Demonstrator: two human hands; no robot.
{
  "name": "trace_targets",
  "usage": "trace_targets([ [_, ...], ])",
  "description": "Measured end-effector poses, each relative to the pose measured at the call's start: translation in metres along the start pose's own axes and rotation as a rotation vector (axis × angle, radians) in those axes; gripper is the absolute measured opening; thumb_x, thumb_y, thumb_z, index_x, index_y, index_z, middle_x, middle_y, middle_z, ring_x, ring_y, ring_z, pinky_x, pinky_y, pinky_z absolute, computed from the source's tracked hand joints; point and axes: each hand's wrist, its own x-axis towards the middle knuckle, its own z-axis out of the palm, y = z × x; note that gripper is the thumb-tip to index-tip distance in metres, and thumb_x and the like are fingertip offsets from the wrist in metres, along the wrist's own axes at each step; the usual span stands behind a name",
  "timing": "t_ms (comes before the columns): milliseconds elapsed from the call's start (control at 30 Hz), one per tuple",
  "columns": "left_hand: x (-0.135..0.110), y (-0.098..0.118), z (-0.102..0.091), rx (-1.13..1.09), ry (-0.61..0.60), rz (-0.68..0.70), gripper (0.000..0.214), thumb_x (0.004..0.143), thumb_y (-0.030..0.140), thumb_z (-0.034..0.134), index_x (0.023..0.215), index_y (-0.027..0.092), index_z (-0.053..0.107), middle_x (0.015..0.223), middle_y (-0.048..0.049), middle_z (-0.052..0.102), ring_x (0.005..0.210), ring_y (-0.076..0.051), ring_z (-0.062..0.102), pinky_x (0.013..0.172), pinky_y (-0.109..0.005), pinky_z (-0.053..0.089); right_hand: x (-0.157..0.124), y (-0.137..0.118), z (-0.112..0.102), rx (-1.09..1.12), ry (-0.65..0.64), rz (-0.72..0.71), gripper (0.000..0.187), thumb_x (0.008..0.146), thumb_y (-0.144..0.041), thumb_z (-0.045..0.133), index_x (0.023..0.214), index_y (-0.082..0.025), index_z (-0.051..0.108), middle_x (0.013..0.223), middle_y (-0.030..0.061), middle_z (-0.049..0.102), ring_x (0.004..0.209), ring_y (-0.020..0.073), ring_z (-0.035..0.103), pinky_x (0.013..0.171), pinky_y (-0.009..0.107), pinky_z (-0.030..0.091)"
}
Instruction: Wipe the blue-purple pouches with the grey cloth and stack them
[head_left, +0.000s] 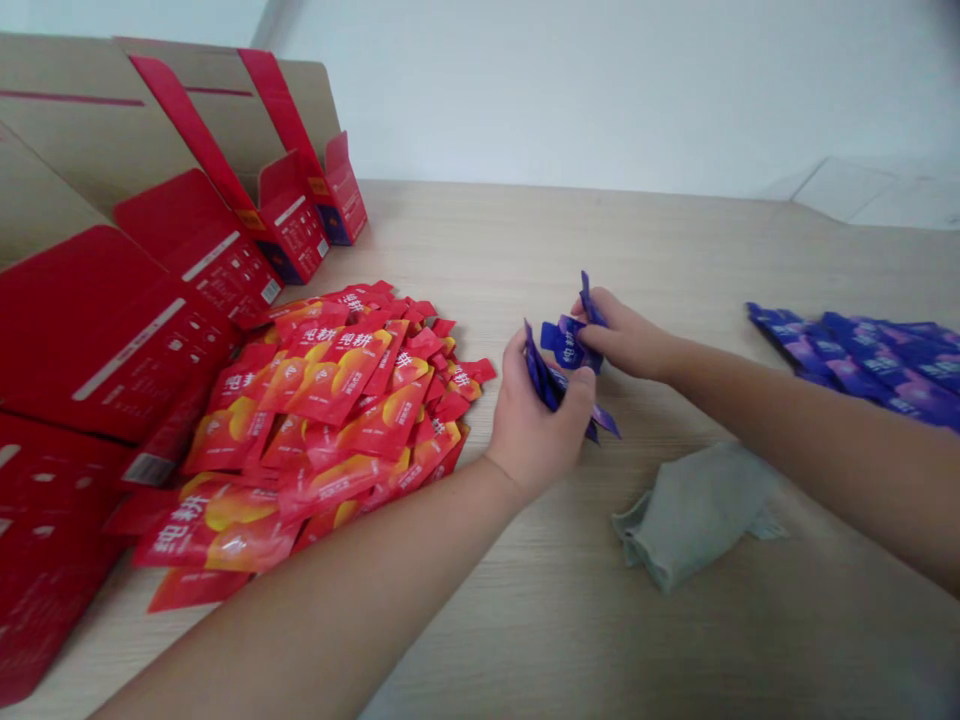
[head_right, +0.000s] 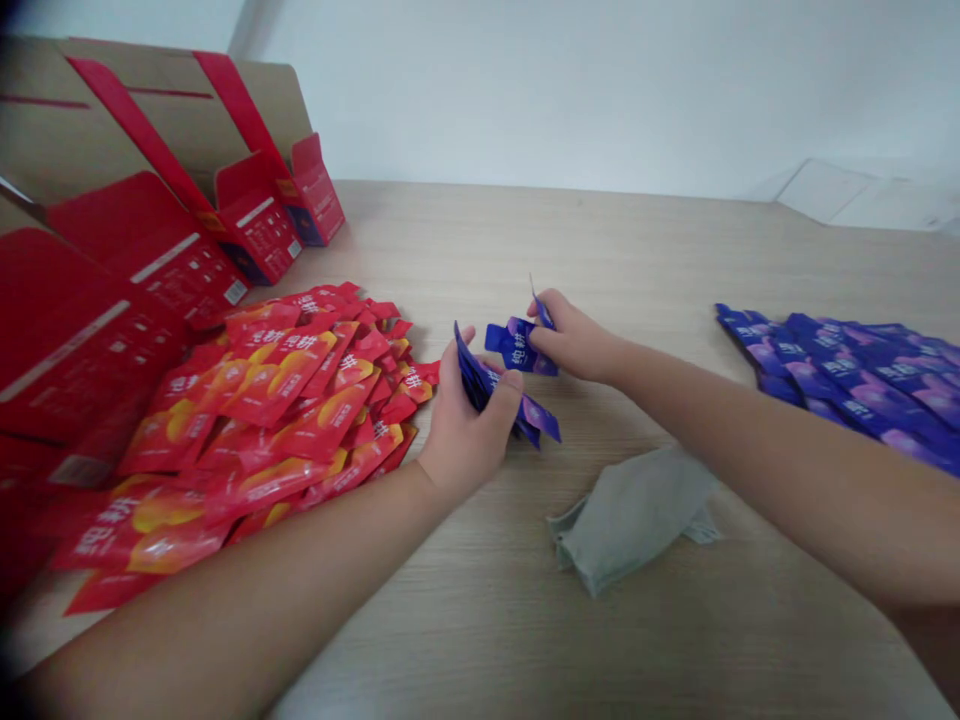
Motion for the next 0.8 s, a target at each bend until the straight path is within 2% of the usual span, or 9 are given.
trace_targets([
  [100, 0.005, -0.002, -0.001, 0.057, 0.026, -0.026, 0.082, 0.087, 0.033, 0.090, 0.155, 0.027, 0.045, 0.129, -0.0081, 0.067, 0.129, -0.029, 0.065, 0.116, -0.043, 0.048, -0.032, -0.008, 0.013, 0.244, 0.122, 0.065, 0.034, 0.096, -0.041, 0.055, 0.126, -0.024, 0.053, 0.110, 0.0075, 0.072, 0.100, 0.0293, 0.069, 0.087, 0.043, 0.059],
  [200, 0.004, -0.001, 0.000, 0.049, 0.052, -0.020, 0.086, 0.084, 0.033, 0.093, 0.154, 0.028, 0.044, 0.126, -0.0066, 0.067, 0.125, -0.027, 0.066, 0.112, -0.039, 0.050, -0.047, -0.021, 0.021, 0.418, 0.185, 0.152, 0.032, 0.092, -0.041, 0.060, 0.120, -0.025, 0.057, 0.109, 0.0063, 0.073, 0.103, 0.0306, 0.068, 0.094, 0.046, 0.058],
  [367, 0.004, 0.001, -0.002, 0.081, 0.092, -0.033, 0.082, 0.087, 0.039, 0.091, 0.153, 0.025, 0.046, 0.113, -0.0031, 0.066, 0.104, -0.021, 0.068, 0.100, -0.036, 0.053, -0.060, -0.037, 0.023, 0.655, 0.179, 0.164, 0.034, 0.090, -0.038, 0.059, 0.123, -0.026, 0.061, 0.113, 0.0051, 0.076, 0.116, 0.0315, 0.068, 0.104, 0.047, 0.056],
  [467, 0.005, 0.000, -0.005, 0.089, 0.050, -0.024, 0.080, 0.090, 0.042, 0.087, 0.155, 0.025, 0.044, 0.116, -0.0037, 0.064, 0.104, -0.021, 0.068, 0.101, -0.036, 0.053, -0.067, -0.032, 0.024, 0.716, 0.184, 0.144, 0.039, 0.091, -0.038, 0.059, 0.129, -0.028, 0.059, 0.125, 0.0059, 0.075, 0.127, 0.0319, 0.066, 0.112, 0.049, 0.054],
  [533, 0.005, 0.001, -0.007, 0.084, -0.011, 0.015, 0.080, 0.092, 0.043, 0.086, 0.157, 0.025, 0.043, 0.115, -0.0039, 0.064, 0.106, -0.021, 0.068, 0.102, -0.037, 0.053, -0.070, -0.024, 0.024, 0.759, 0.140, 0.082, 0.044, 0.094, -0.040, 0.061, 0.137, -0.031, 0.057, 0.135, 0.0054, 0.073, 0.133, 0.0317, 0.064, 0.117, 0.051, 0.051],
  [600, 0.004, 0.003, -0.009, 0.083, -0.064, 0.060, 0.082, 0.088, 0.041, 0.090, 0.156, 0.025, 0.046, 0.116, -0.0045, 0.066, 0.109, -0.023, 0.068, 0.105, -0.037, 0.052, -0.072, -0.017, 0.022, 0.782, -0.017, -0.085, 0.061, 0.093, -0.047, 0.070, 0.150, -0.033, 0.051, 0.148, 0.0064, 0.067, 0.142, 0.0331, 0.060, 0.120, 0.054, 0.049],
  [700, 0.002, 0.006, -0.012, 0.114, -0.092, 0.103, 0.086, 0.081, 0.037, 0.096, 0.153, 0.024, 0.052, 0.124, -0.0079, 0.067, 0.121, -0.028, 0.067, 0.114, -0.040, 0.048, -0.074, -0.016, 0.021, 0.715, -0.259, -0.371, 0.109, 0.078, -0.049, 0.093, 0.167, -0.029, 0.034, 0.167, 0.0139, 0.050, 0.154, 0.0380, 0.048, 0.126, 0.056, 0.043],
  [733, 0.001, 0.006, -0.012, 0.138, -0.105, 0.116, 0.086, 0.081, 0.037, 0.096, 0.153, 0.024, 0.052, 0.129, -0.0094, 0.067, 0.125, -0.030, 0.066, 0.117, -0.041, 0.046, -0.075, -0.017, 0.021, 0.685, -0.279, -0.416, 0.120, 0.074, -0.047, 0.097, 0.170, -0.028, 0.028, 0.171, 0.0164, 0.044, 0.157, 0.0392, 0.044, 0.128, 0.056, 0.040],
  [800, 0.000, 0.005, -0.014, 0.184, -0.161, 0.149, 0.085, 0.086, 0.041, 0.092, 0.157, 0.023, 0.048, 0.138, -0.0121, 0.064, 0.133, -0.032, 0.063, 0.121, -0.044, 0.043, -0.078, -0.021, 0.025, 0.645, -0.236, -0.417, 0.131, 0.072, -0.044, 0.100, 0.174, -0.028, 0.019, 0.177, 0.0188, 0.034, 0.162, 0.0404, 0.036, 0.132, 0.057, 0.033],
])
